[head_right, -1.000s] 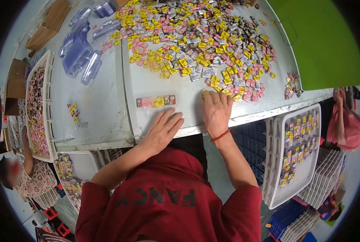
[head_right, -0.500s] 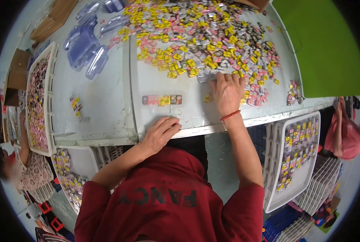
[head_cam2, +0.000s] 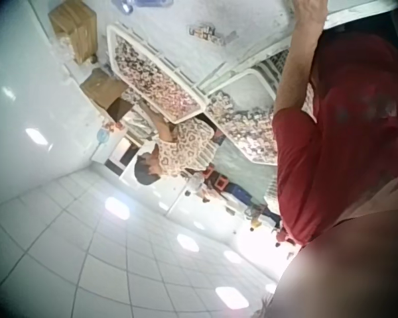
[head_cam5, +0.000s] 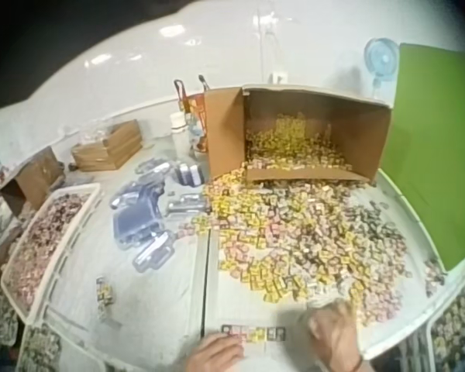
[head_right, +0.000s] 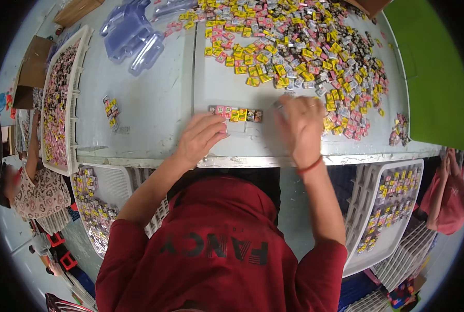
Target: The recorder is sorting small colorful toy items and packaging them into plastic trays and containers at a factory workbench.
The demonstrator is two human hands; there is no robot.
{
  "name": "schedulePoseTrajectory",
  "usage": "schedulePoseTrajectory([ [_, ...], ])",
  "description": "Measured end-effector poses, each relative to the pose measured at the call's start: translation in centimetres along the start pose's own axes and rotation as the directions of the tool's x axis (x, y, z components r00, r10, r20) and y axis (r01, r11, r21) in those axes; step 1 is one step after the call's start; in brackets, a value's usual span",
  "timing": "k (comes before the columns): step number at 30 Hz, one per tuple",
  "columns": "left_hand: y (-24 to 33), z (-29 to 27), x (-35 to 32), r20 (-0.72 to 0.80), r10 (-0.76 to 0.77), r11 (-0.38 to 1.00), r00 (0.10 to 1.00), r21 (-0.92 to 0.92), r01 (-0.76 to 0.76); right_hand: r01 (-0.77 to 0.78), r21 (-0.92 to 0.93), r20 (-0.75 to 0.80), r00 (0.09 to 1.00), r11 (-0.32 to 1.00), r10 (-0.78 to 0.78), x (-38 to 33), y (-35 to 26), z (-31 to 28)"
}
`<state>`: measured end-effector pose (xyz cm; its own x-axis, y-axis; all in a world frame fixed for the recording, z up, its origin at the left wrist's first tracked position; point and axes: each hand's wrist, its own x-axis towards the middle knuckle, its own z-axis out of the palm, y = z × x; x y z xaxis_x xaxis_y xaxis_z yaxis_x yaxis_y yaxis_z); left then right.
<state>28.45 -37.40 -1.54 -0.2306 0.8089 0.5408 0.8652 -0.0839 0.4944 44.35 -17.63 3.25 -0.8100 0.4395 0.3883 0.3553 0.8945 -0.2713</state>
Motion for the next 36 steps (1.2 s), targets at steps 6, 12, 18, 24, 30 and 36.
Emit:
schedulePoseTrajectory([
  [6, -0.3, 0.7, -0.2, -0.033, -0.097, 0.988, 0.995, -0.125, 0.092, 0.161, 0.198, 0.095, 0.979, 0.967, -0.182, -2.0, -4.8, 2.5],
  [12, -0.6, 1.0, 0.4, -0.059, -0.016, 0.997, 0.998, -0.075, 0.011, 0.143, 0.197, 0.092, 0.982, 0.970, -0.163, -1.9, -4.9, 3.3],
  [18, 0.1, 1.3, 0.1, -0.037, -0.170, 0.972, 0.985, -0.168, 0.162, 0.081, 0.222, 0.030, 0.996, 0.972, -0.090, -2.1, -5.0, 4.0],
  [24, -0.1, 1.3, 0.2, -0.042, -0.102, 0.991, 0.994, -0.093, 0.098, 0.052, 0.248, 0.070, 0.995, 0.967, -0.071, -2.0, -4.6, 4.3],
  [30, -0.1, 1.3, 0.2, -0.059, -0.127, 0.989, 0.990, -0.083, 0.122, 0.125, 0.310, -0.029, 0.992, 0.942, -0.122, -2.6, -3.6, 4.6],
  [36, 0.0, 1.3, 0.1, -0.058, -0.156, 0.983, 0.986, -0.108, 0.149, 0.165, 0.363, 0.077, 0.976, 0.917, -0.205, -2.5, -3.2, 3.5],
])
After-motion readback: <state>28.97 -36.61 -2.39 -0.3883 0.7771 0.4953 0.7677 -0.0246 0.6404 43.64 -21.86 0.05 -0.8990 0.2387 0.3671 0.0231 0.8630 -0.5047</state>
